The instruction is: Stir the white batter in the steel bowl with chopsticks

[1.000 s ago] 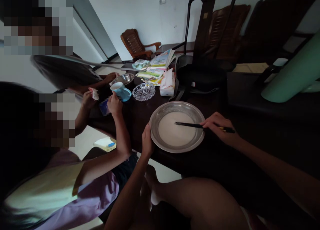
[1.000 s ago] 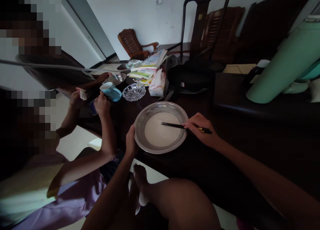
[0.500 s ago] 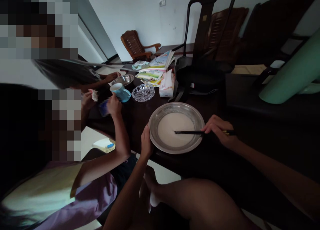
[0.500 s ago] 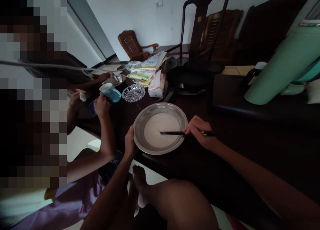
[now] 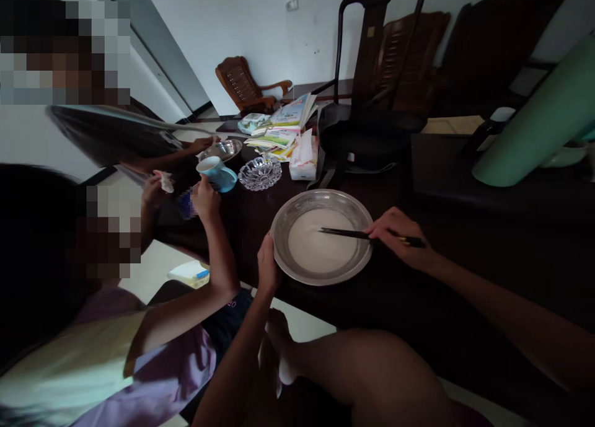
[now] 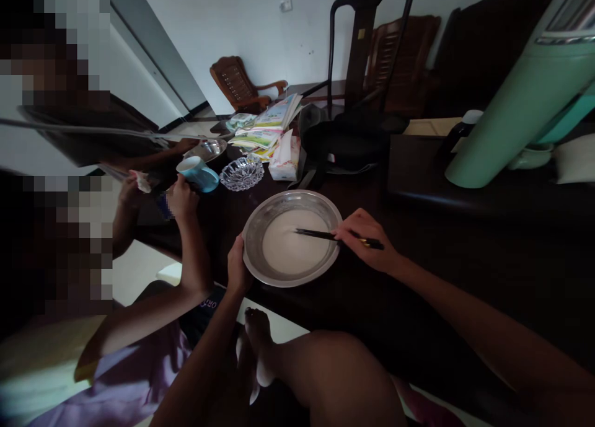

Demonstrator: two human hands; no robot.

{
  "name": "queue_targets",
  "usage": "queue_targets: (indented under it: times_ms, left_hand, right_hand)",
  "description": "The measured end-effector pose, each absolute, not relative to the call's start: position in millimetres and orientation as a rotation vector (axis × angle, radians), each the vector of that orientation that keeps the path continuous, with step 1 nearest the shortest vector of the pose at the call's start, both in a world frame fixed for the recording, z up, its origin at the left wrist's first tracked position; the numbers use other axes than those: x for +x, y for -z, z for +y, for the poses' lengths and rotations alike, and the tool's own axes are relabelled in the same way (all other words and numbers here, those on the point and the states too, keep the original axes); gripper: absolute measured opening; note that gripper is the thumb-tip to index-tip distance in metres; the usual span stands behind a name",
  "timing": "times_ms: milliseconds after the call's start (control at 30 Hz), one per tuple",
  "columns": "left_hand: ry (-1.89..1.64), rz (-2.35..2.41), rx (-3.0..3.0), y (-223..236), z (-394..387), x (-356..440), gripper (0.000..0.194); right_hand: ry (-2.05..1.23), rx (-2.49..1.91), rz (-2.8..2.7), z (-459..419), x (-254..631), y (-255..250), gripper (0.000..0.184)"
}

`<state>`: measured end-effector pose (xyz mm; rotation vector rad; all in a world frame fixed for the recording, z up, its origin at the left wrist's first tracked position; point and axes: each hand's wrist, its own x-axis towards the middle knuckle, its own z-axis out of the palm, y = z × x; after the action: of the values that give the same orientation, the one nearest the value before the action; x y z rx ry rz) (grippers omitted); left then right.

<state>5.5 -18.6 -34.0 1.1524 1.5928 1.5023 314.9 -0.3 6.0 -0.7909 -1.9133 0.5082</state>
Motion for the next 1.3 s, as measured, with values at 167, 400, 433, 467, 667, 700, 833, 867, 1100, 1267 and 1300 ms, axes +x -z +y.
queue_targets:
  times_ms: [167, 400, 433, 467, 667, 700, 833, 867, 1100, 1267, 1300]
  left_hand:
    - [-1.500, 1.560, 1.189, 31.1, -19.4, 6.3, 0.058]
    - [-1.487, 1.601, 1.192, 30.5, -19.6, 6.7, 0.056]
    - [-1.481, 1.604, 1.195, 30.6, -19.6, 6.6, 0.055]
    - [-1.476, 1.604, 1.198, 30.5, -19.7, 6.7, 0.055]
    - [-1.477, 1.609, 1.197, 27.6, -20.4, 7.9, 0.050]
    - [-1.473, 1.614, 1.204, 27.3, -20.6, 8.0, 0.049]
    - [-1.469, 1.603, 1.233, 26.0, -21.5, 8.8, 0.047]
    - [-1.469, 1.598, 1.232, 25.5, -21.8, 9.0, 0.047]
    - [-1.452, 1.609, 1.240, 22.1, -22.5, 10.2, 0.049]
    - [-1.473, 1.597, 1.233, 23.6, -22.6, 10.1, 0.050]
    - [-1.472, 1.606, 1.223, 23.9, -22.6, 10.0, 0.051]
  right_hand:
    - [-0.587, -0.689, -1.887, -0.2, 316.7, -5.6, 0.034]
    - [-0.544, -0.772, -1.815, 2.6, 321.0, -4.0, 0.036]
    - [-0.574, -0.739, -1.784, 2.2, 321.5, -4.6, 0.041]
    - [-0.611, -0.705, -1.786, 1.7, 321.2, -5.2, 0.043]
    - [-0.575, -0.767, -1.967, 2.7, 318.4, -8.5, 0.020]
    - [-0.568, -0.781, -1.923, 3.3, 319.5, -8.7, 0.024]
    - [-0.678, -0.708, -1.859, 2.2, 320.8, -7.1, 0.039]
    - [-0.697, -0.693, -1.904, 1.6, 319.8, -6.4, 0.036]
    - [-0.574, -0.796, -1.856, 3.5, 321.7, -8.6, 0.033]
    - [-0.648, -0.716, -1.982, 1.6, 318.3, -7.4, 0.025]
    - [-0.633, -0.734, -2.004, 1.7, 317.8, -7.0, 0.019]
